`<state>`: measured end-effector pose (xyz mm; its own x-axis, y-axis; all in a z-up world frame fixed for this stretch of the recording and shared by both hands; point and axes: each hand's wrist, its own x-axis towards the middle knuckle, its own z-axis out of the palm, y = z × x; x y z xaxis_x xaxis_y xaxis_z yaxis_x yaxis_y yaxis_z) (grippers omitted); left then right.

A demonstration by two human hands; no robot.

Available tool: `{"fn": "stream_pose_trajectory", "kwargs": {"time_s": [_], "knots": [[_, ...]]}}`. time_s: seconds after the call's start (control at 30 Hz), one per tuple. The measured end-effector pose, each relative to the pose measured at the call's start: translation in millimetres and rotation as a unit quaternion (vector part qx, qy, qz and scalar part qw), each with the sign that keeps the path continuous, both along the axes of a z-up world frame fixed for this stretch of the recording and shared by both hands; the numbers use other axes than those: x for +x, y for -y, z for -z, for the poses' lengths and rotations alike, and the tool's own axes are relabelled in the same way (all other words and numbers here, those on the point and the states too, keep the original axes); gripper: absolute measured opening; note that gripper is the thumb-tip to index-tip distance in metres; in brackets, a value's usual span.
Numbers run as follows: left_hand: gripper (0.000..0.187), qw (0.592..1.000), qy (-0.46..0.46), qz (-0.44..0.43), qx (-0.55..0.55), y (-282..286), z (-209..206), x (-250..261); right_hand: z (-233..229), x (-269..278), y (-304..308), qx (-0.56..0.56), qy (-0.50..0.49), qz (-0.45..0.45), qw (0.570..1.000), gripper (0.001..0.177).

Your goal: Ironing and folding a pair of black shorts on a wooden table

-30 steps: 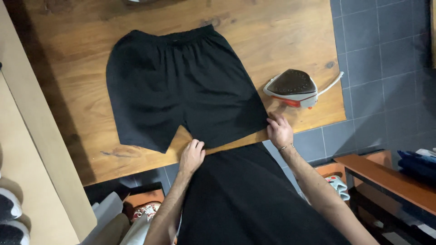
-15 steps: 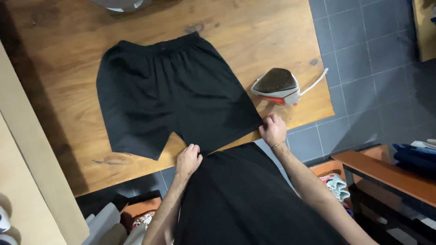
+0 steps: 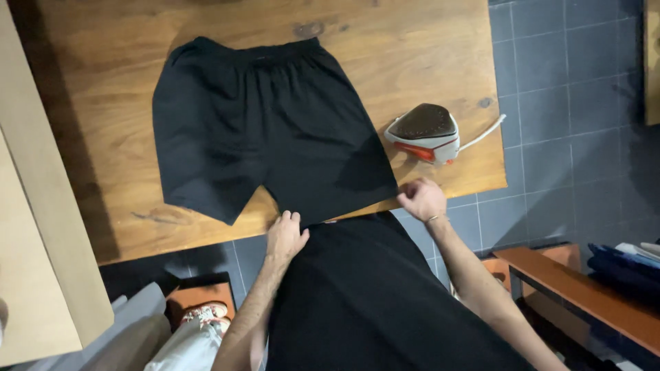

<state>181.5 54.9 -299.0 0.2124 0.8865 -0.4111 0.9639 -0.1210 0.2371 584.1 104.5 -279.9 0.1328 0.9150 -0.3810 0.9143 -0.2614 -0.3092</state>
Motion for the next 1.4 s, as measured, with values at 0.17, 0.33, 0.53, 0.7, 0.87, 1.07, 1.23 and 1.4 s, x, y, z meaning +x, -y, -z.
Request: {"fn": "stream_pose_trajectory", "kwargs": {"time_s": [0.17, 0.33, 0.53, 0.7, 0.87, 1.07, 1.23, 1.4], "knots": [[0.031, 0.996, 0.071, -0.046, -0.013, -35, -47, 6, -2, 36, -9, 0.089, -0.085, 0.166, 0.978, 0.034], [0.013, 0.987, 0.131, -0.035, 0.081, -92, -56, -4, 6, 35, -44, 0.212, -0.326, 0.272, 0.880, 0.081], [0.008, 0.973, 0.178, 0.009, 0.144, -176, -64, -26, 8, 70, -71, 0.267, -0.318, 0.241, 0.877, 0.062], [0.015, 0.964, 0.149, 0.028, 0.218, -267, -28, -56, -180, -31, -105, 0.191, 0.013, -0.112, 0.975, 0.066], [0.039, 0.949, 0.082, 0.056, 0.301, -363, -18, -63, -192, -133, -130, 0.015, 0.020, -0.127, 0.992, 0.074], [0.065, 0.967, 0.054, 0.065, 0.240, -415, 0, -68, -128, -245, -152, -0.086, 0.054, -0.157, 0.982, 0.073], [0.041, 0.959, 0.040, 0.111, 0.259, -433, 26, -74, -86, -267, -151, -0.074, 0.083, -0.142, 0.984, 0.069], [0.037, 0.951, 0.069, 0.089, 0.287, -448, 35, -82, -81, -269, -156, -0.102, 0.083, -0.082, 0.988, 0.056]]}}
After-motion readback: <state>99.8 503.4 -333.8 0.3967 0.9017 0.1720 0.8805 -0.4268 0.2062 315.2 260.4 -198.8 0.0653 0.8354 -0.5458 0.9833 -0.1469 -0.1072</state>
